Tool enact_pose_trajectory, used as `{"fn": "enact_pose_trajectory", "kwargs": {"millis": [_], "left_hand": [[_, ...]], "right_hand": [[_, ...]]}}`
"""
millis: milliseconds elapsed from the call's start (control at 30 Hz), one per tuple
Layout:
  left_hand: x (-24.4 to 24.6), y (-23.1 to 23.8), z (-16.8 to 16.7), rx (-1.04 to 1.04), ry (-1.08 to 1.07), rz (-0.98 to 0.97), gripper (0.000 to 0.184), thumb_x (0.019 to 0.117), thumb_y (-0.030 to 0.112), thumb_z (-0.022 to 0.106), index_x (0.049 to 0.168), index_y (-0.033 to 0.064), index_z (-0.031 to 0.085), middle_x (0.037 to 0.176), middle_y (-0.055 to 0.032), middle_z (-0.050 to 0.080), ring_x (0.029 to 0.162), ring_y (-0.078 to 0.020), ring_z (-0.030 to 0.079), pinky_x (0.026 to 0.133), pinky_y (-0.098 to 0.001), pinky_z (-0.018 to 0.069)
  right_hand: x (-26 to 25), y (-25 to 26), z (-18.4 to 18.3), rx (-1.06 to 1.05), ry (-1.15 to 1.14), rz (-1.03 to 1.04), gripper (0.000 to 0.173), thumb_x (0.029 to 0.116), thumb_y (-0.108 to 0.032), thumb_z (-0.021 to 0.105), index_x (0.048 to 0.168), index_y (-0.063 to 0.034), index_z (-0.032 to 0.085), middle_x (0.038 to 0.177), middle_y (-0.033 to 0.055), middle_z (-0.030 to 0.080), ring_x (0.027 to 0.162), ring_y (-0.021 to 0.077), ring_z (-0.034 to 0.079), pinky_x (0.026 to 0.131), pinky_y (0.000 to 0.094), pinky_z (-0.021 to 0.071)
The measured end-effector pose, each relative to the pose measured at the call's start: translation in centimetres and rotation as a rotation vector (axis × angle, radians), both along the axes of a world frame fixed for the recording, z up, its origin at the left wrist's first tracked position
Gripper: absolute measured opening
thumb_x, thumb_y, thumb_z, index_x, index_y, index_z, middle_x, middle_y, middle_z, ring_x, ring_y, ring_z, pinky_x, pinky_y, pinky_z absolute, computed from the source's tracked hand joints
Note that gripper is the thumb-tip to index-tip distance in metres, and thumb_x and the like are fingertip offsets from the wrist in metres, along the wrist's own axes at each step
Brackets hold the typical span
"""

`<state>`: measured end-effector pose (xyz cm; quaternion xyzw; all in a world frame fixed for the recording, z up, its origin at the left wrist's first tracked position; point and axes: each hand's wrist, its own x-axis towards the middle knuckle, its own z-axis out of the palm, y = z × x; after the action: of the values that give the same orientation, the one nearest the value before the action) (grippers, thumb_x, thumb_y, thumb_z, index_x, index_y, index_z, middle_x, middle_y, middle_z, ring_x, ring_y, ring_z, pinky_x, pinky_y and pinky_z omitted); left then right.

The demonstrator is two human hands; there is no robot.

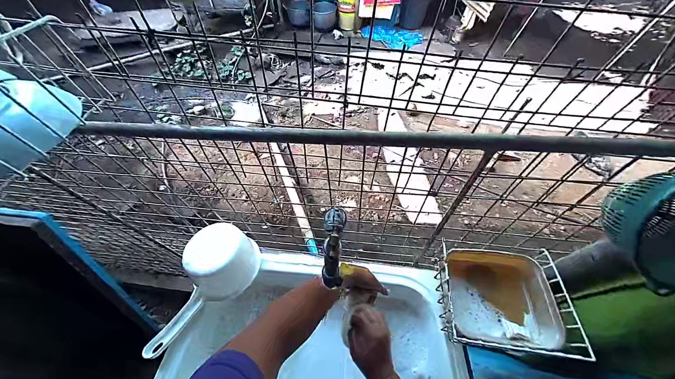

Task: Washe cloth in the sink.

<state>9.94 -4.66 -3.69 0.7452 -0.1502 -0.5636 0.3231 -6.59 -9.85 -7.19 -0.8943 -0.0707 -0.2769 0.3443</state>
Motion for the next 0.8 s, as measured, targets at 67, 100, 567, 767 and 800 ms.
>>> {"fn": "enact_pose_trajectory", "kwargs": {"millis": [67, 100, 567, 767, 800], "left_hand": [[-0.1, -0.3, 0.8, 0.069, -0.008, -0.068, 0.035, 0.0961, 0.036, 0.069, 0.103, 0.0023, 0.072, 0.088, -0.0033, 0.07, 0.074, -0.0099, 0.061, 0.072, -0.0317, 0.0505], [0.2, -0.6, 1.0, 0.132, 0.024, -0.075, 0.04, 0.0923, 0.038, 0.075, 0.109, 0.0013, 0.071, 0.093, -0.007, 0.071, 0.078, -0.014, 0.064, 0.075, -0.0363, 0.0528], [-3.8, 13.6, 7.5, -0.207, -0.508, 0.235, 0.035, 0.0918, 0.008, 0.071, 0.12, -0.011, 0.062, 0.117, -0.0267, 0.065, 0.11, -0.0315, 0.062, 0.1, -0.0468, 0.0472], [-6.4, 17.1, 7.5, -0.136, -0.626, 0.291, 0.032, 0.0987, 0.018, 0.067, 0.111, -0.0116, 0.063, 0.114, -0.0275, 0.066, 0.11, -0.0358, 0.064, 0.101, -0.0503, 0.0476], [-6.5, 17.0, 7.4, -0.13, -0.616, 0.29, 0.031, 0.0998, 0.018, 0.065, 0.112, -0.011, 0.063, 0.115, -0.0268, 0.067, 0.111, -0.0356, 0.064, 0.102, -0.0506, 0.0475]], "right_hand": [[-2.2, -1.2, 0.1, 0.417, 0.196, -0.216, 0.019, 0.0814, 0.002, 0.06, 0.09, 0.0159, 0.069, 0.097, 0.0283, 0.072, 0.098, 0.0406, 0.071, 0.093, 0.0524, 0.0549], [-2.6, -1.6, 0.3, 0.648, 0.3, -0.344, 0.02, 0.0877, 0.005, 0.057, 0.098, 0.0188, 0.067, 0.103, 0.0302, 0.07, 0.103, 0.0382, 0.068, 0.097, 0.0497, 0.0527], [-1.2, -1.7, -1.0, 1.457, 1.161, -0.452, 0.043, 0.1125, -0.036, 0.036, 0.123, -0.0009, 0.059, 0.093, 0.0142, 0.062, 0.069, 0.0201, 0.058, 0.059, 0.0341, 0.0484], [3.1, -1.5, -0.6, 0.768, 1.41, -0.262, 0.06, 0.1121, -0.047, 0.032, 0.134, 0.0036, 0.057, 0.118, 0.0258, 0.066, 0.096, 0.0339, 0.068, 0.082, 0.048, 0.0557], [3.7, -1.1, 0.6, 0.499, 1.38, -0.222, 0.062, 0.1112, -0.048, 0.035, 0.133, 0.005, 0.059, 0.125, 0.0271, 0.066, 0.108, 0.0358, 0.068, 0.093, 0.0514, 0.0543]]}}
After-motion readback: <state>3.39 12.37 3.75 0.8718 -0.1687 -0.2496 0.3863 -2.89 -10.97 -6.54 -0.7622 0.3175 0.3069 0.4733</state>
